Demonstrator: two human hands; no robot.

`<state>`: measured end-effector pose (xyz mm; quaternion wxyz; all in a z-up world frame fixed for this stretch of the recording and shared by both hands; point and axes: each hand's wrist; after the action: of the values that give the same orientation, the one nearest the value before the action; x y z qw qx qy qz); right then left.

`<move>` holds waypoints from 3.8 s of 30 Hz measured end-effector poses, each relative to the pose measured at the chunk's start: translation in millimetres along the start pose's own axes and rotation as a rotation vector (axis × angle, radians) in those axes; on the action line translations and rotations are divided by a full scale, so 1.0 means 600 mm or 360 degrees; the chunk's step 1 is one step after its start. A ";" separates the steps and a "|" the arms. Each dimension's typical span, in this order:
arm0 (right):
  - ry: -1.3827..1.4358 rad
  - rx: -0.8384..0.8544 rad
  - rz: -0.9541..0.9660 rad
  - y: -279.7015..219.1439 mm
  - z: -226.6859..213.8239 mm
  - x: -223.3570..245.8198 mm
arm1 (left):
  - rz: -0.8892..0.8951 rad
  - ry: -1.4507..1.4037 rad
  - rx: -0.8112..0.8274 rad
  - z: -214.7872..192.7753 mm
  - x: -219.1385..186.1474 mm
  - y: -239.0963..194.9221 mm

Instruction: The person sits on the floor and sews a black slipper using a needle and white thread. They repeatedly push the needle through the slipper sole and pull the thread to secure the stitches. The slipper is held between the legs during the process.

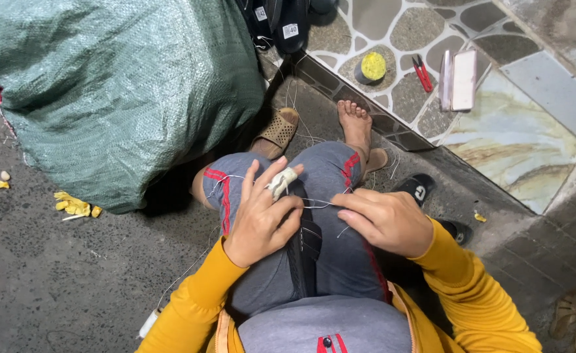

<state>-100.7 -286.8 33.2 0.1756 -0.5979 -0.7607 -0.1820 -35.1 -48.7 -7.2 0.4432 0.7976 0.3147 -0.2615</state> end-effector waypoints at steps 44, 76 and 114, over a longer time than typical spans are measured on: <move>0.0957 0.0094 0.0350 0.035 0.051 -0.008 | -0.1522 -0.1798 -0.0479 0.047 0.050 -0.013; 0.2387 -0.0245 0.1164 0.061 0.182 0.128 | -0.0418 0.0105 0.0216 -0.099 0.056 -0.093; 0.0832 0.0121 0.0655 -0.099 -0.138 0.005 | -0.1111 0.0095 0.0130 -0.163 0.020 -0.176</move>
<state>-155.3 -338.0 102.9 0.4199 -0.6651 -0.5594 -0.2614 -91.1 82.9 -26.6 0.2853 0.6663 0.5705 -0.3862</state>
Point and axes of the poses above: each hand's wrist, its own y-axis towards the middle knuckle, its own z-axis out of the palm, x = y × z, and after that the axes turned 12 degrees about -x, right-handed
